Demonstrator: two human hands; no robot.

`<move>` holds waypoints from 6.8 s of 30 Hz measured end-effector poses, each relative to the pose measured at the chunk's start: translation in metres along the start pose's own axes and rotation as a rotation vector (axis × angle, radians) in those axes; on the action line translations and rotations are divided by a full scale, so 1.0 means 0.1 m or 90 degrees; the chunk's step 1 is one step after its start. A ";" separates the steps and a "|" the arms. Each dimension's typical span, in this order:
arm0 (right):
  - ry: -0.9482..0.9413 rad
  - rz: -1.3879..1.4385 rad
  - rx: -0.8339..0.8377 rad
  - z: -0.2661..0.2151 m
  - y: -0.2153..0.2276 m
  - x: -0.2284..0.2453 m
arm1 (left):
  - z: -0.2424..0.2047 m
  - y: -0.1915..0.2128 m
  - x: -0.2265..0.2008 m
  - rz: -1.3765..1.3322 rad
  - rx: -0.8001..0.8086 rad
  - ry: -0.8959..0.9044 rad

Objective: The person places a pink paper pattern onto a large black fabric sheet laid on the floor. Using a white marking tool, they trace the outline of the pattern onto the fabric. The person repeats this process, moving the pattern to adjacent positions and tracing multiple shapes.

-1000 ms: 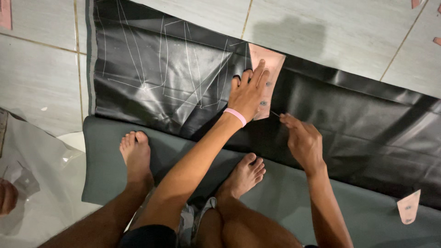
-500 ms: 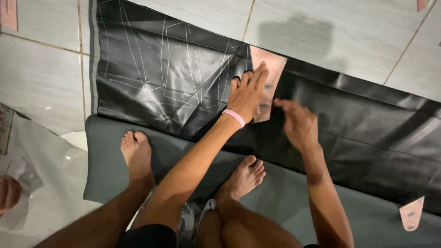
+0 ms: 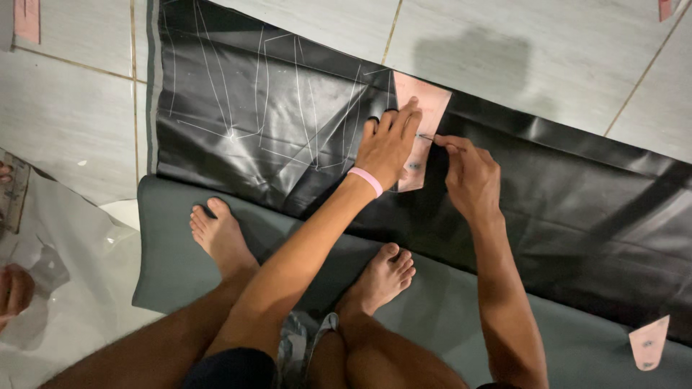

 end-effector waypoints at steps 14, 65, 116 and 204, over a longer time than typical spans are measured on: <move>-0.247 -0.080 -0.089 -1.27 0.86 -0.57 | 0.42 0.32 0.08 0.283 -0.071 -0.313; -0.099 -0.237 0.019 -1.21 -0.08 -0.91 | -0.15 -0.25 -0.12 -0.125 -0.044 0.011; 0.330 -0.154 0.527 -0.19 -0.20 0.04 | 0.10 -1.90 -1.50 0.694 0.317 0.051; -0.007 0.041 -0.045 -0.03 0.48 -0.50 | -0.25 -0.47 -0.80 0.124 -0.109 -0.089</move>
Point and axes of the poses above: each hand's wrist, its own z-axis towards the middle knuckle, its own y-axis out of the back of the hand, x = y × z, the point moved 7 cm from there along z, towards the middle knuckle, and after that the axes turned 6 degrees about -z, right-handed, at the moved point
